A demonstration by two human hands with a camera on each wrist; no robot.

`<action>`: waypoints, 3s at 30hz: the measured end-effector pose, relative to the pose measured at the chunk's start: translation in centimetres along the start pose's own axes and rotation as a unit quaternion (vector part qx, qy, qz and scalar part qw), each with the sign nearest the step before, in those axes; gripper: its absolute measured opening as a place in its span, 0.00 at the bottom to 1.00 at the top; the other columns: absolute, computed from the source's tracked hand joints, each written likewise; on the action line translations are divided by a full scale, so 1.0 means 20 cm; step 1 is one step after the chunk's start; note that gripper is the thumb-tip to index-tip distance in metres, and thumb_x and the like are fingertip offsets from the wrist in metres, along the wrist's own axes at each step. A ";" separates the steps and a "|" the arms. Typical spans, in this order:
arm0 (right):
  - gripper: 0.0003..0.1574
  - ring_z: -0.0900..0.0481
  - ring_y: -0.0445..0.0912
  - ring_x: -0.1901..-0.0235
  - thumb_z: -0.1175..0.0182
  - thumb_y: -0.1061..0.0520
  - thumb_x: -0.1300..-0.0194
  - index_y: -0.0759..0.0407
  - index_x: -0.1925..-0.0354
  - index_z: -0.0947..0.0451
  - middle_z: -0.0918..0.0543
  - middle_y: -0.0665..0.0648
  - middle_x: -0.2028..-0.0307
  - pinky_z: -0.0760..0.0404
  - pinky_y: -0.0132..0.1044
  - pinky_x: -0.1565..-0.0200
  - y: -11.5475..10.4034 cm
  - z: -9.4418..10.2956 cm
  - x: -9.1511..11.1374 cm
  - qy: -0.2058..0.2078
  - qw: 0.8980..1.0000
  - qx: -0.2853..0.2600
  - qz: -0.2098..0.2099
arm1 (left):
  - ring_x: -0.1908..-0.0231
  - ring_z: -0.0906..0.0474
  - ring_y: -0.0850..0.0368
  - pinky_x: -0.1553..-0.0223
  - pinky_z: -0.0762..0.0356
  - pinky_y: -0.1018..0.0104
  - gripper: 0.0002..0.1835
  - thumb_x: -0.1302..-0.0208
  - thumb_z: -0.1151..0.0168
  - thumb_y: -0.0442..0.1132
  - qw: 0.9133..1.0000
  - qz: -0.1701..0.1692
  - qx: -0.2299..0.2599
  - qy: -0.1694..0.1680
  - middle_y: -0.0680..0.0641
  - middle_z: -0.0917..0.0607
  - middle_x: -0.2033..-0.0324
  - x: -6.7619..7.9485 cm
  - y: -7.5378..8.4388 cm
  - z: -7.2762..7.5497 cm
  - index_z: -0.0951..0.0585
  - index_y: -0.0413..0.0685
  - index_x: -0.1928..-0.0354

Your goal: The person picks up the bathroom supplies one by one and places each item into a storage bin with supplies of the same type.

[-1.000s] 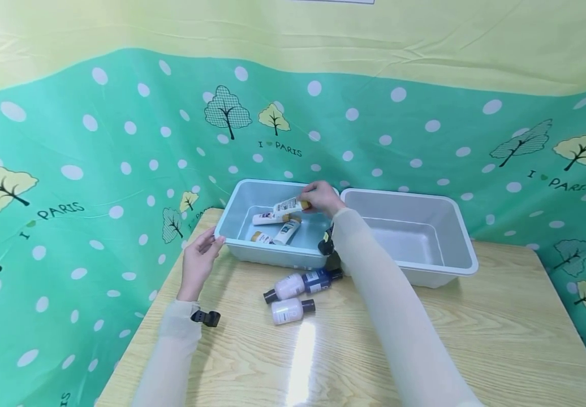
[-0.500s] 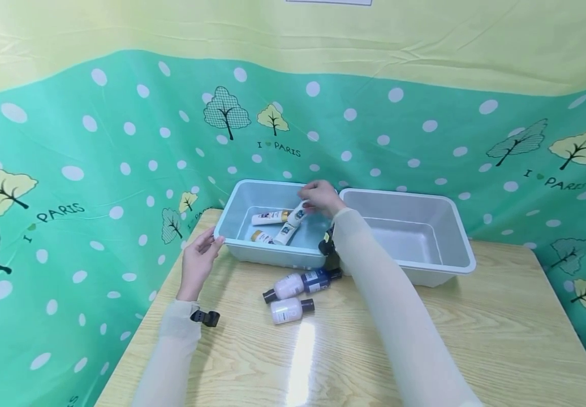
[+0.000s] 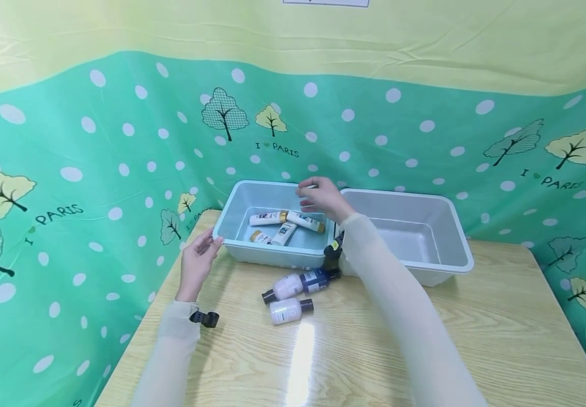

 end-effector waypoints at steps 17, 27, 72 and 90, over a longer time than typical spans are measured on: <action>0.26 0.24 0.57 0.55 0.40 0.53 0.37 0.60 0.43 0.33 0.26 0.64 0.52 0.24 0.51 0.52 -0.05 -0.01 0.38 -0.052 0.994 -0.006 0.100 | 0.57 0.22 0.55 0.59 0.22 0.61 0.26 0.44 0.37 0.56 1.000 0.003 0.005 -0.002 0.50 0.17 0.57 0.00 -0.01 -0.01 0.24 0.59 0.44; 0.27 0.23 0.56 0.56 0.40 0.50 0.38 0.57 0.43 0.31 0.22 0.61 0.55 0.22 0.49 0.55 0.04 0.05 0.56 -0.034 0.988 0.036 0.143 | 0.57 0.22 0.55 0.60 0.22 0.61 0.27 0.44 0.37 0.57 1.000 0.001 0.005 -0.004 0.50 0.17 0.57 -0.01 -0.02 -0.01 0.24 0.58 0.44; 0.20 0.23 0.55 0.57 0.43 0.56 0.35 0.64 0.47 0.27 0.23 0.66 0.53 0.21 0.35 0.59 0.31 0.27 1.04 0.082 0.978 0.086 0.171 | 0.57 0.24 0.53 0.56 0.24 0.58 0.34 0.47 0.39 0.62 0.999 0.014 -0.018 0.043 0.48 0.20 0.54 0.09 -0.01 0.01 0.27 0.50 0.42; 0.21 0.23 0.43 0.60 0.43 0.51 0.35 0.57 0.46 0.26 0.22 0.57 0.54 0.21 0.29 0.63 0.42 0.67 1.19 0.244 0.942 0.160 0.167 | 0.58 0.22 0.57 0.57 0.22 0.60 0.19 0.43 0.35 0.51 0.992 0.007 -0.013 -0.124 0.53 0.18 0.57 0.40 -0.01 -0.27 0.21 0.53 0.51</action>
Point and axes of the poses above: each hand's wrist, its own x-axis away from the middle knuckle, its own z-axis out of the back of the hand, y = z × x, the point moved 8 cm from there along -x, towards the middle knuckle
